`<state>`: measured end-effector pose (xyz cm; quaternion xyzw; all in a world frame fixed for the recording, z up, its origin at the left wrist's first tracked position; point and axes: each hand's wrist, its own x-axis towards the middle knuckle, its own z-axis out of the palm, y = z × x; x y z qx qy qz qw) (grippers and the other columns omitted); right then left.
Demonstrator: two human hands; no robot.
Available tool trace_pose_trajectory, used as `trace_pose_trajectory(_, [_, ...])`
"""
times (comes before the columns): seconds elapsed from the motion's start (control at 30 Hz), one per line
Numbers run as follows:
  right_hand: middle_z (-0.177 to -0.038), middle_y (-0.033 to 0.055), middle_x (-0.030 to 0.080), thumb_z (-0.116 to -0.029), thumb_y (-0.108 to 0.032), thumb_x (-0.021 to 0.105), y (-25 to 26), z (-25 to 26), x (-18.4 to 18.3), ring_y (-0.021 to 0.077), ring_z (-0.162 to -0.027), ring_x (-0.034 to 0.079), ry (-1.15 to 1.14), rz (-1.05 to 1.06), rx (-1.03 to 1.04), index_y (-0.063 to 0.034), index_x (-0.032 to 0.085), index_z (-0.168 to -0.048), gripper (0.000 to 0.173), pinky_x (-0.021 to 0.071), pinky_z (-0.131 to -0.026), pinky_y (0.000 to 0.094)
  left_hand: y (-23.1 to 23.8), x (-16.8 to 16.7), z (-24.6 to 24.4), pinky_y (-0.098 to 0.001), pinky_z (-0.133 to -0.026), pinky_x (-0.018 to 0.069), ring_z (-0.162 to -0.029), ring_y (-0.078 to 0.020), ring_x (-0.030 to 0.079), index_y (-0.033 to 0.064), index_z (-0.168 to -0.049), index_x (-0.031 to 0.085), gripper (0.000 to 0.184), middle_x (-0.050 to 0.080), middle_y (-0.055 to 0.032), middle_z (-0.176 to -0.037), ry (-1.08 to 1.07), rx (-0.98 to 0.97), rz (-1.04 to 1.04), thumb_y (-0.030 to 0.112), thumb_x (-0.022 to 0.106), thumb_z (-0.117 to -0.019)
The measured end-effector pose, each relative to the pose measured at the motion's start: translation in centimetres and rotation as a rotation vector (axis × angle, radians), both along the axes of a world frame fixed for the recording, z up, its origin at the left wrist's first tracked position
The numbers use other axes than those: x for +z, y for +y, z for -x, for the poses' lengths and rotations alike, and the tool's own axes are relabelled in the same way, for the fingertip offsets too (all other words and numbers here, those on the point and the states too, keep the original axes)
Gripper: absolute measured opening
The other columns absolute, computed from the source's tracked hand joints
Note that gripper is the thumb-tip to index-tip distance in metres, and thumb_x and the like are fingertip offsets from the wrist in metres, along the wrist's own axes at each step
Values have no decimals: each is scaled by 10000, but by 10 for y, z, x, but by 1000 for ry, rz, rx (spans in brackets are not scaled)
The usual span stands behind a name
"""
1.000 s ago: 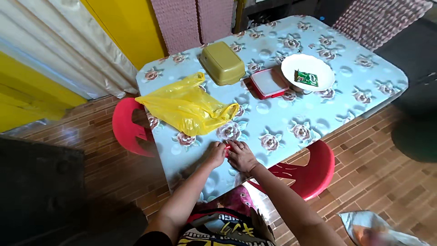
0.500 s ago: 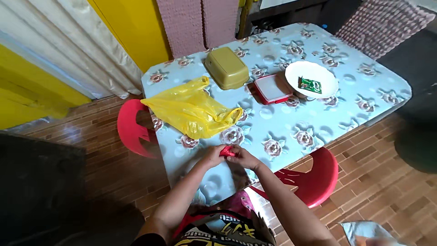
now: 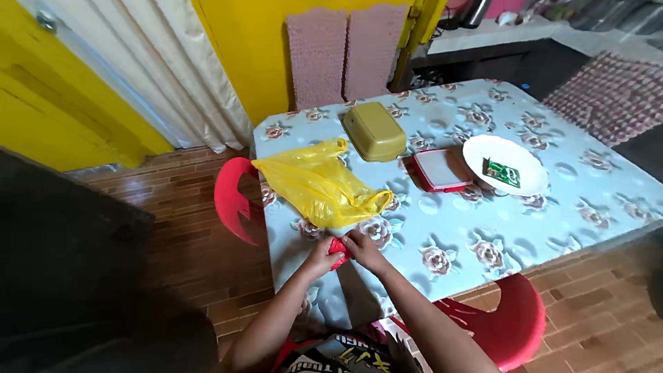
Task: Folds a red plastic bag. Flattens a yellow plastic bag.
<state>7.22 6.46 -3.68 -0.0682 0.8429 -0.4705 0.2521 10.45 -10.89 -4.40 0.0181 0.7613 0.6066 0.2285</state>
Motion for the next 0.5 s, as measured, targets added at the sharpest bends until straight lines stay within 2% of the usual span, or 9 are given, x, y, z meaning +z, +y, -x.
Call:
trace_pose_trajectory(0.07, [-918, 235, 667, -1084, -310, 457, -14, 2, 0, 362, -896, 663, 141, -146, 68, 87, 660, -1000, 453, 504, -843, 554, -8, -2, -5, -425, -1096, 472, -1242, -313, 604, -118, -1405, 458, 510, 580, -288, -1340, -3, 90, -11, 27, 646, -953])
trace_pose_trajectory(0.13, [-947, 263, 678, -1088, -323, 445, -29, 2, 2, 418, -943, 675, 231, -251, 94, 94, 663, -953, 489, 502, -852, 594, -15, -7, -12, -404, -1085, 483, -1255, -293, 593, -104, -1440, 397, 588, 551, -277, -1378, -28, 209, -83, 29, 666, -934])
trace_pose_trajectory(0.17, [-966, 273, 684, -1089, -313, 446, -36, 2, 0, 430, -962, 681, 253, -266, 98, 101, 668, -957, 488, 506, -859, 599, -18, -10, -15, -400, -1070, 495, -1237, -285, 608, -109, -1438, 405, 568, 568, -274, -1364, -43, 256, -101, 15, 652, -941])
trace_pose_trajectory(0.23, [-1010, 287, 697, -1091, -290, 448, -48, -1, -8, 438, -1006, 687, 249, -264, 137, 109, 684, -1003, 473, 512, -898, 594, -27, -16, -20, -411, -1044, 510, -1185, -283, 639, -119, -1403, 460, 491, 620, -270, -1294, -88, 310, -91, -6, 628, -955])
trace_pose_trajectory(0.33, [-1198, 289, 670, -1113, -290, 408, -56, 10, -8, 429, -1182, 633, 62, -301, 374, 70, 651, -1233, 450, 455, -1037, 584, -37, -24, -24, -424, -1000, 521, -1107, -278, 655, -114, -1363, 509, 419, 646, -256, -1217, -201, 306, -68, -22, 613, -968])
trace_pose_trajectory(0.4, [-1304, 267, 639, -1108, -298, 425, -49, 25, -9, 412, -1265, 594, 50, -342, 461, 20, 621, -1333, 436, 425, -1095, 575, -43, -33, -21, -439, -1046, 494, -1164, -303, 639, -114, -1366, 521, 411, 633, -272, -1262, -228, 205, 16, -13, 610, -977])
trace_pose_trajectory(0.5, [-1391, 265, 588, -1063, -244, 516, -16, 63, -10, 441, -1325, 536, 219, -467, 294, 8, 613, -1356, 399, 405, -1112, 592, -46, -38, -8, -478, -1149, 401, -1310, -339, 566, -55, -1348, 602, 384, 609, -254, -1358, -150, -115, 325, 109, 624, -1002])
